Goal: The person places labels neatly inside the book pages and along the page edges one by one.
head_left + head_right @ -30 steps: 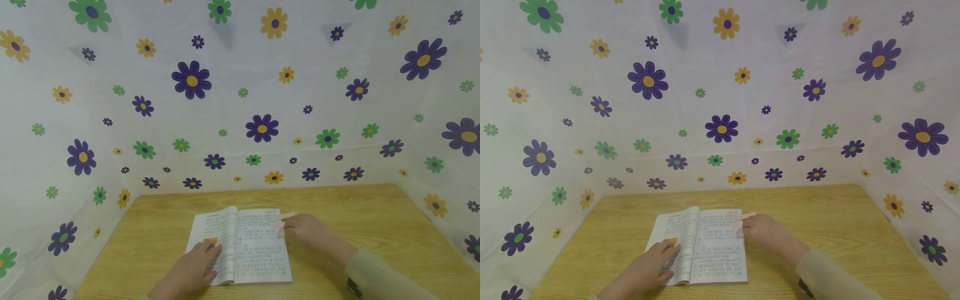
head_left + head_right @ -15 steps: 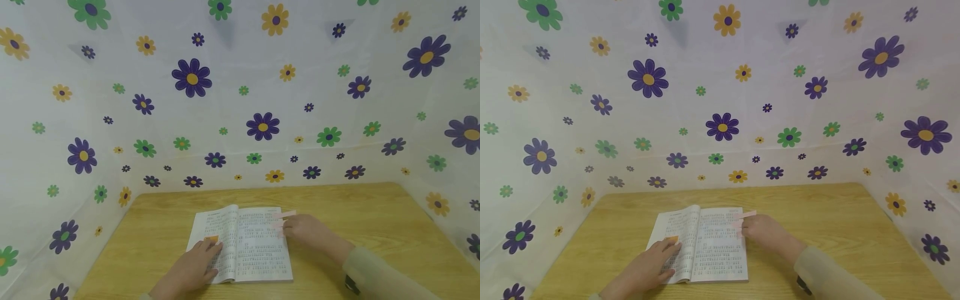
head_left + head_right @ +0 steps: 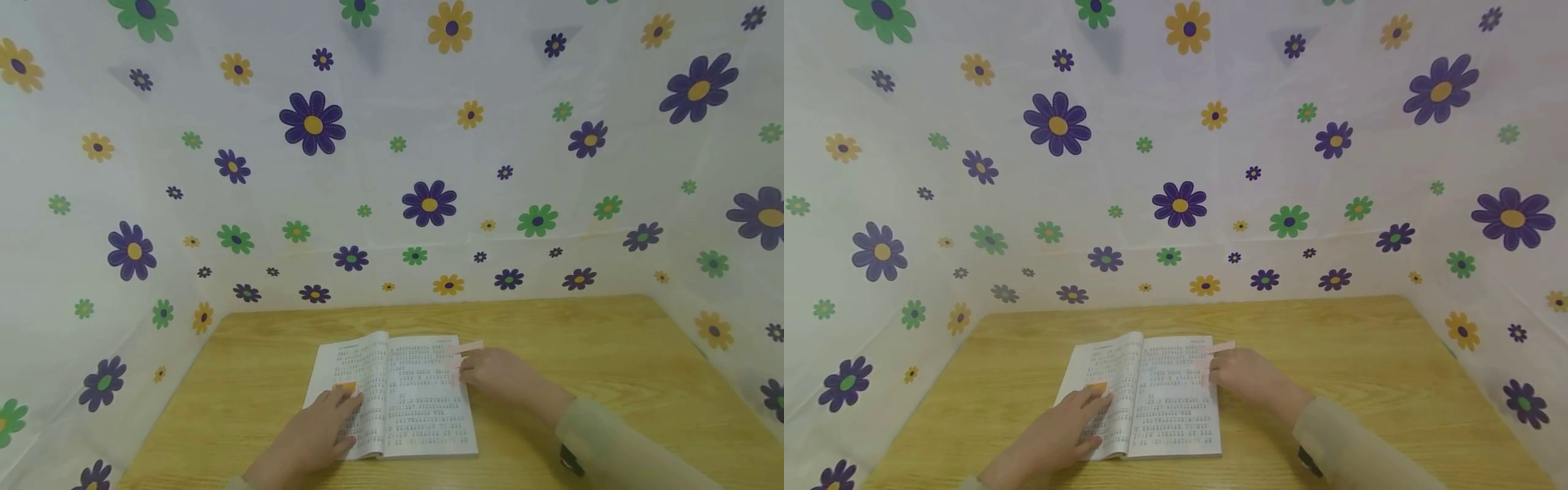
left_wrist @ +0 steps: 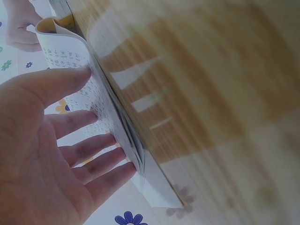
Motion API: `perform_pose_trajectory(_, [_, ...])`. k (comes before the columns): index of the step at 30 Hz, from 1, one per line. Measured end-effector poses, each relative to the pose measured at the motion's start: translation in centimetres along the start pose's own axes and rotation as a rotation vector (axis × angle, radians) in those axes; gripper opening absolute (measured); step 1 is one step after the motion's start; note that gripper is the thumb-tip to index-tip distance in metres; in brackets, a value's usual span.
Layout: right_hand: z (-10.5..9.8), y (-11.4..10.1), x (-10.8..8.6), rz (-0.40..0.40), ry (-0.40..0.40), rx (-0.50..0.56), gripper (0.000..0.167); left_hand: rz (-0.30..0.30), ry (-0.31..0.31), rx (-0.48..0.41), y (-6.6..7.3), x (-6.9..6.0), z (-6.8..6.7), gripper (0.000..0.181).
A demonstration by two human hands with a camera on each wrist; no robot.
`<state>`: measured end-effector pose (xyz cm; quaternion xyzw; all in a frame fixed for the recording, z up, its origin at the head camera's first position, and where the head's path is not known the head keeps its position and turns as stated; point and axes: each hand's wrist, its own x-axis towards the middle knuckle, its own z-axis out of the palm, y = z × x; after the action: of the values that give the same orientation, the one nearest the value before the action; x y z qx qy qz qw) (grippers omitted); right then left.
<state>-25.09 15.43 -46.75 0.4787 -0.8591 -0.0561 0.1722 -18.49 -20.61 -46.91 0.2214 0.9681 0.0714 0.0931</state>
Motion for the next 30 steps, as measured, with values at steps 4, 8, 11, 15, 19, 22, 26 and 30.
perform_pose_trajectory(4, [0.0, 0.0, 0.0, -0.015, 0.005, -0.013, 0.013, -0.002, -0.005, -0.001, 0.0, 0.1, 0.0, 0.065])
perform_pose_trajectory(8, [-0.2, -0.1, 0.1, -0.005, -0.003, -0.007, 0.014, -0.005, -0.005, -0.003, 0.0, 0.1, -0.1, 0.065])
perform_pose_trajectory(11, [-0.3, -0.1, 0.2, 0.008, -0.004, 0.016, 0.016, -0.005, -0.003, 0.002, 0.0, 0.1, -0.1, 0.065])
perform_pose_trajectory(15, [0.0, 0.0, 0.1, 0.007, 0.002, 0.031, 0.017, 0.003, 0.003, 0.009, 0.0, 0.1, -0.1, 0.065])
perform_pose_trajectory(19, [0.4, 0.1, 0.2, 0.000, 0.001, 0.039, 0.016, 0.006, 0.005, 0.010, 0.0, 0.1, -0.2, 0.065])
perform_pose_trajectory(22, [0.7, 0.2, 0.2, -0.001, -0.009, 0.043, 0.015, 0.005, 0.003, 0.004, 0.1, 0.0, -0.2, 0.065])
perform_pose_trajectory(26, [0.9, 0.2, 0.3, -0.014, -0.009, 0.031, 0.014, 0.002, 0.000, -0.005, 0.1, -0.1, -0.4, 0.066])
perform_pose_trajectory(30, [0.8, 0.3, 0.2, -0.030, 0.006, 0.018, 0.014, 0.006, 0.003, -0.001, 0.2, -0.1, -0.4, 0.066])
